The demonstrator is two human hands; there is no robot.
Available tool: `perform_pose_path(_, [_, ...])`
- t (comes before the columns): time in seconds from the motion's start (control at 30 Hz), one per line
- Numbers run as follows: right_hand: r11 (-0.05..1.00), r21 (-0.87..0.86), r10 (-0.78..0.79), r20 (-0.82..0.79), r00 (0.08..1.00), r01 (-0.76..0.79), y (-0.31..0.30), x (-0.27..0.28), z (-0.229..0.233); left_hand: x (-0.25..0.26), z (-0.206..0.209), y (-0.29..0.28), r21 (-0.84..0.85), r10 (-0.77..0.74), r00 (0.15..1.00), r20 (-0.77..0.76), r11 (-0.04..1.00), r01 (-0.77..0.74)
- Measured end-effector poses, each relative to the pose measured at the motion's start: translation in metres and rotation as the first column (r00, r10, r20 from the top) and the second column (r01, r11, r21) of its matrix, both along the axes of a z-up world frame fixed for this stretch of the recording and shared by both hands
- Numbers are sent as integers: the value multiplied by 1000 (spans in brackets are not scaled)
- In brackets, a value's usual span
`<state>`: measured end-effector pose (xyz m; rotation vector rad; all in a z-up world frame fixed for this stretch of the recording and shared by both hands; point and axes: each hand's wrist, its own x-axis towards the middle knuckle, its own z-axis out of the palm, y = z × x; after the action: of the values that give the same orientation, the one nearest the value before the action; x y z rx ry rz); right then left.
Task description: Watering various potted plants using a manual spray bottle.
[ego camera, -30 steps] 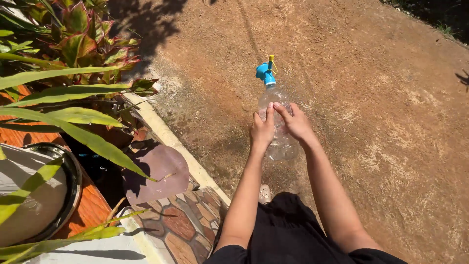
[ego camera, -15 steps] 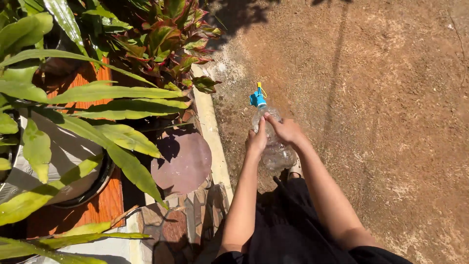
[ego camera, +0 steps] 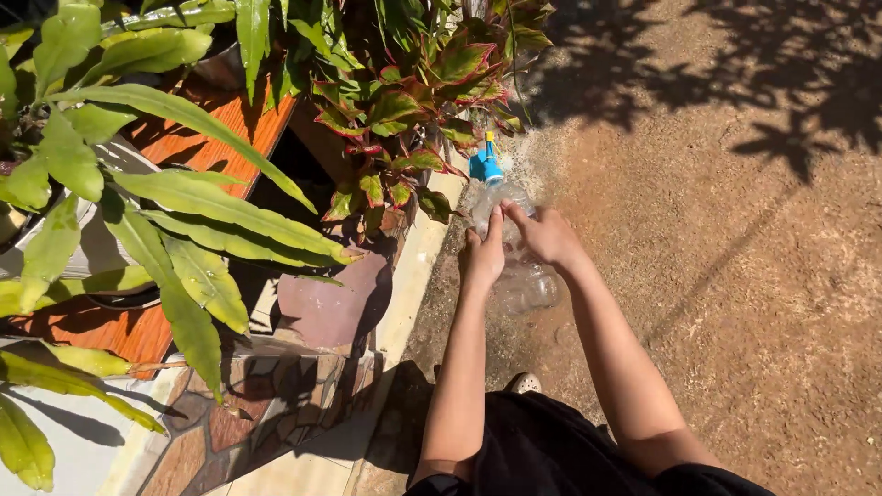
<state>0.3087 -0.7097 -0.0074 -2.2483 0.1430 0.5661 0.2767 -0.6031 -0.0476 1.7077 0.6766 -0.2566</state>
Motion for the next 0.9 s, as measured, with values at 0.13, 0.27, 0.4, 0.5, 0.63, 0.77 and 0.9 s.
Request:
perform_pose_path(0.13, [998, 13, 63, 14, 998, -64, -8, 24, 2, 11, 22, -9, 72, 19, 1000, -6, 997, -19])
perform_pose_path(0.27, [987, 120, 81, 220, 972, -110, -4, 35, 59, 8, 99, -9, 104, 115, 982, 149, 986, -131])
perform_pose_path(0.4, [981, 112, 133, 216, 967, -160, -5, 40, 32, 11, 67, -9, 117, 150, 977, 150, 979, -168])
perform_pose_path(0.5, [981, 104, 157, 75, 985, -164, -4, 24, 13, 6, 24, -8, 119, 131, 991, 34, 984, -134])
perform_pose_path(0.63, [974, 16, 226, 22, 974, -227, -1, 11, 28, -7, 32, -13, 123, 145, 989, -32, 982, -141])
perform_pose_path(0.77, [961, 53, 257, 198, 946, -272, -3, 52, 11, -3, 80, -3, 149, 193, 979, 72, 968, -201])
perform_pose_path(0.9, [959, 19, 279, 143, 950, -284, 6, 39, 4, -15, 64, 1, 140, 195, 977, 91, 968, -206])
